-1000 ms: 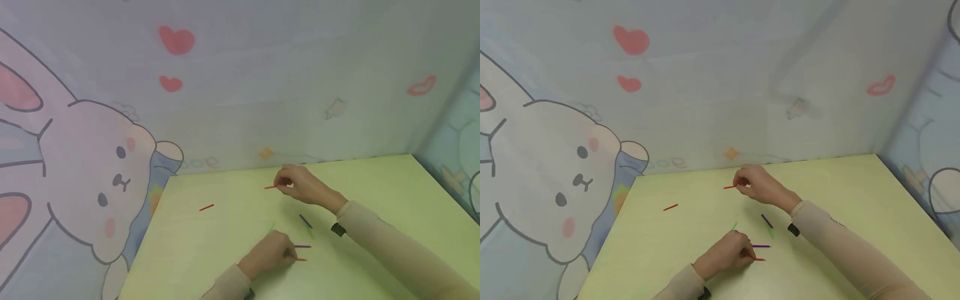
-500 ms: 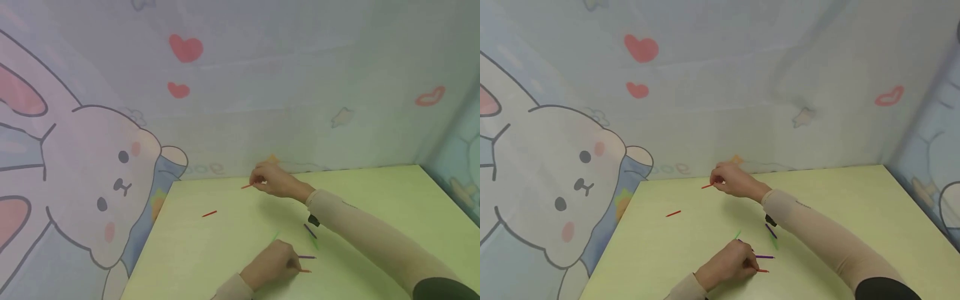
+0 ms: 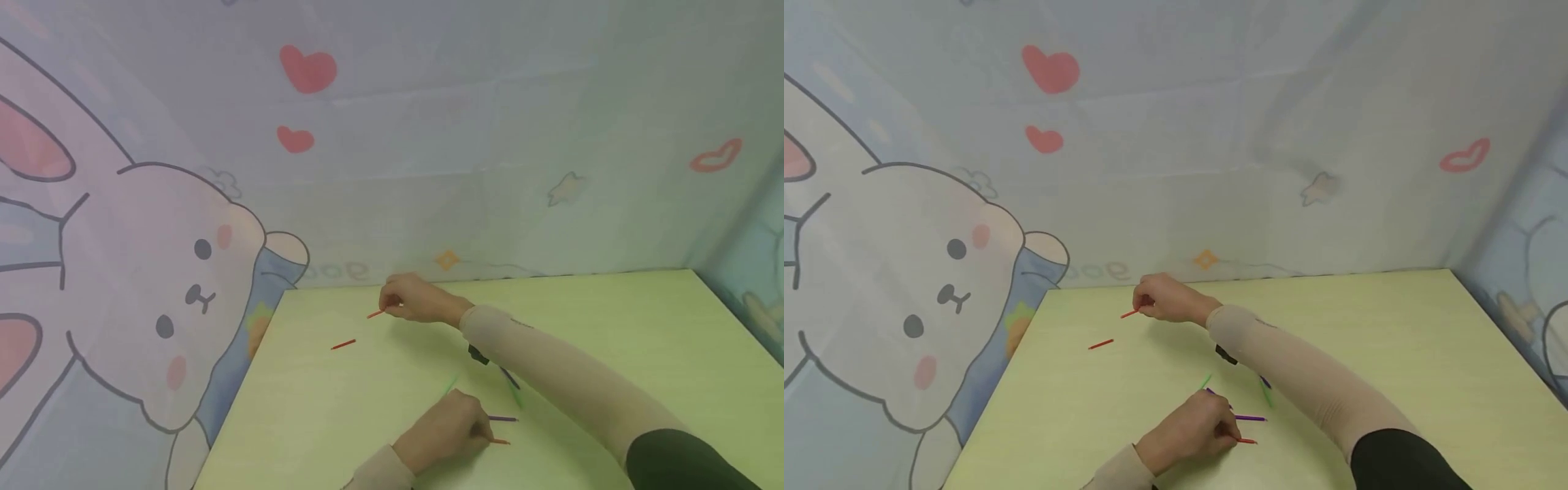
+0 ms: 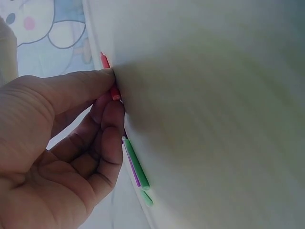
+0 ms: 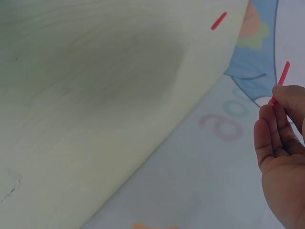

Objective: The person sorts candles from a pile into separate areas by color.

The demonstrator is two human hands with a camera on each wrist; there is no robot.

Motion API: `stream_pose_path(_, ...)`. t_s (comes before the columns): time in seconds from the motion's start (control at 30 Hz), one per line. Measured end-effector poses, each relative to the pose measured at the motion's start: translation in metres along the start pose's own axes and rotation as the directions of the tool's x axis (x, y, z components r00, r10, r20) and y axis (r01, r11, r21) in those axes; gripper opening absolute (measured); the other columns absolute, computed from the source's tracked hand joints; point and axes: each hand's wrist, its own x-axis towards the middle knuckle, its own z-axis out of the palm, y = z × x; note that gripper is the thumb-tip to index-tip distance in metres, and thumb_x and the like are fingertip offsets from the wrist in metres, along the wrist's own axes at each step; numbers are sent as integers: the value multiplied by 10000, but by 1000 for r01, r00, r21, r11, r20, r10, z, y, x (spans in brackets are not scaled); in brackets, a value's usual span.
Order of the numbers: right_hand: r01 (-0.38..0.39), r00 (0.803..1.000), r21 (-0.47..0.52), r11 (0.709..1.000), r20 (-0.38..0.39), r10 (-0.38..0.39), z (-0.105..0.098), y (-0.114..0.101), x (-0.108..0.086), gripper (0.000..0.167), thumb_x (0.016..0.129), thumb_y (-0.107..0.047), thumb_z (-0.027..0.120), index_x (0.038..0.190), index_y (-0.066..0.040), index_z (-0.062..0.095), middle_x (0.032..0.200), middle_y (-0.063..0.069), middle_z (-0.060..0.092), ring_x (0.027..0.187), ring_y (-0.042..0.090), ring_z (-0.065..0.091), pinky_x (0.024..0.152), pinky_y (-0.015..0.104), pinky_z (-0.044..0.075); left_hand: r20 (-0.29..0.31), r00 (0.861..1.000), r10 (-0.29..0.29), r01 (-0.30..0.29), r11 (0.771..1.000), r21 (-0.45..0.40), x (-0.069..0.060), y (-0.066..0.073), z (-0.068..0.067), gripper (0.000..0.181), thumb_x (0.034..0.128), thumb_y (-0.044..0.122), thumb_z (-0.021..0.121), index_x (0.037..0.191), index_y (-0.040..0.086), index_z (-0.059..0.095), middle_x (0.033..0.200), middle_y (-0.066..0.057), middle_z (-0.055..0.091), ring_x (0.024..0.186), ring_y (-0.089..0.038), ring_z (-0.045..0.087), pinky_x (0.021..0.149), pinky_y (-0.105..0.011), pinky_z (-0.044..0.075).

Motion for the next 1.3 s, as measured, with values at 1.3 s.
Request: stream_pose_path(1.3, 53, 978, 22, 998, 199, -56, 97, -1, 75, 81, 1023, -70, 800, 1024, -124, 860, 1012, 9, 792, 901, 88, 667, 836, 216, 568, -49, 998, -47, 47, 999, 15, 2, 3, -4, 153, 872, 44, 903, 834, 192, 892, 784, 149, 788, 687, 195, 503, 722, 11, 414)
